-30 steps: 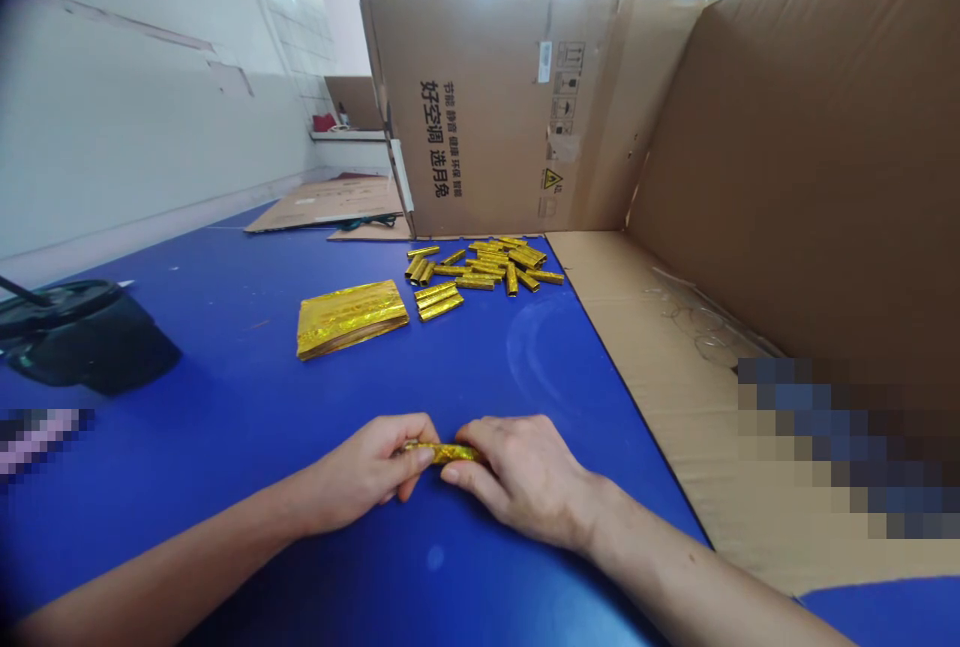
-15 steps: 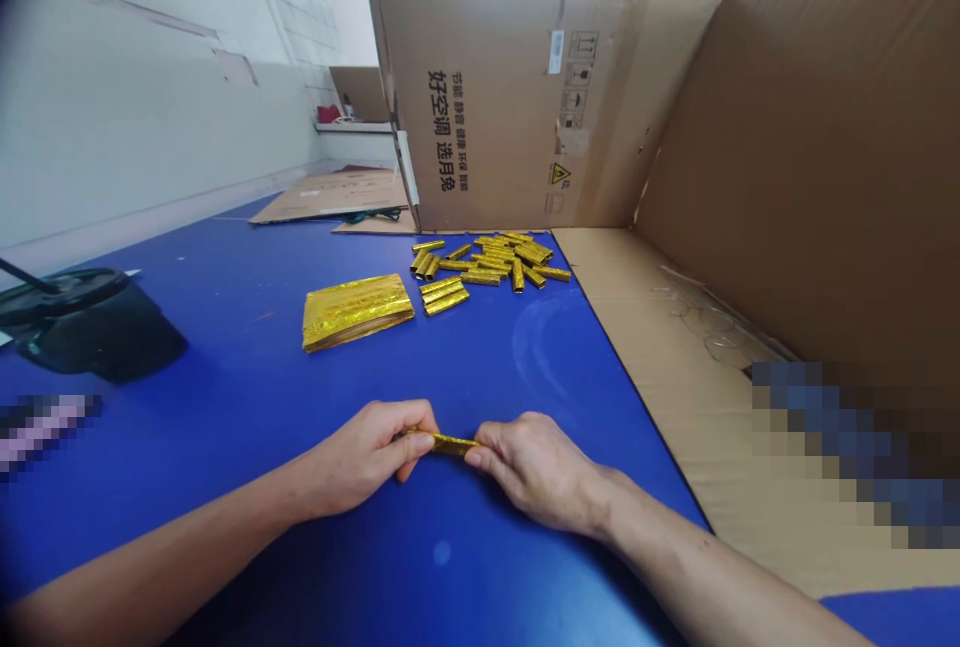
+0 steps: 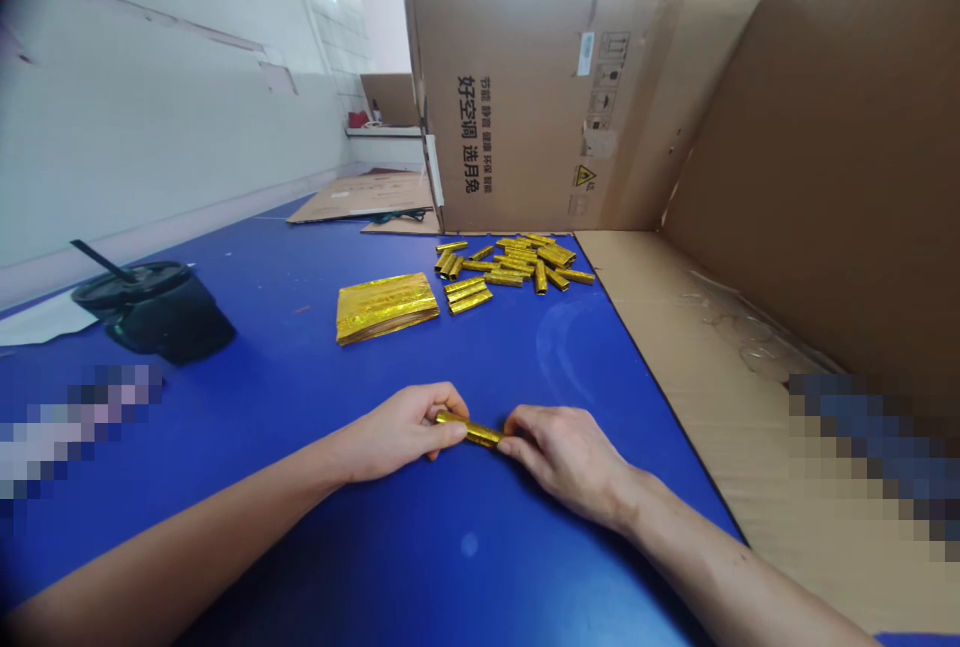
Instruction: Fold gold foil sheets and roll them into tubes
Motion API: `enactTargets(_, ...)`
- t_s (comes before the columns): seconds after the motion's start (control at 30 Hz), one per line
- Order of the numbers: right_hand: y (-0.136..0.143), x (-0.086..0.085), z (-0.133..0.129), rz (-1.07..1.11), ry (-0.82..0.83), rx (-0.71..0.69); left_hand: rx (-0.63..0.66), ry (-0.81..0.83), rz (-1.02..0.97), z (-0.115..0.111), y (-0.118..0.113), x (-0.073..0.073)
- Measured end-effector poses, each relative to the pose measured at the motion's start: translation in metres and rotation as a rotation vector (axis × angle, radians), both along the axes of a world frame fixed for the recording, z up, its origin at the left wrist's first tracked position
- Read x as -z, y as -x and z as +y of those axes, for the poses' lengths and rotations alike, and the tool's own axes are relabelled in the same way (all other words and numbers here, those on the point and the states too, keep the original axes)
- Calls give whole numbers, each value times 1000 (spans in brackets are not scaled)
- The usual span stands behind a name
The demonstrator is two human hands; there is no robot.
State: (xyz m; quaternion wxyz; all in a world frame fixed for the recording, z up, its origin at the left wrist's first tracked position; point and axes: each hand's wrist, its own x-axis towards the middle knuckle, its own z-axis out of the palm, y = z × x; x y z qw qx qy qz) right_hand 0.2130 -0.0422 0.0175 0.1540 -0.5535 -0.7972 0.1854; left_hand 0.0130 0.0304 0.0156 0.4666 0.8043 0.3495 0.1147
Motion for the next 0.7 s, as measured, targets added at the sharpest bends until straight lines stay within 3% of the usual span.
enactTargets(0.27, 3, 1, 1, -10, -14, 13, -13, -59, 56, -2, 0, 0)
enactTargets(0.53, 3, 0, 1, 47, 1, 58, -15, -239, 49, -11, -2, -5)
enactTargets(0.7, 3, -1, 0, 258, 88, 115, -79, -78, -75, -9, -4, 0)
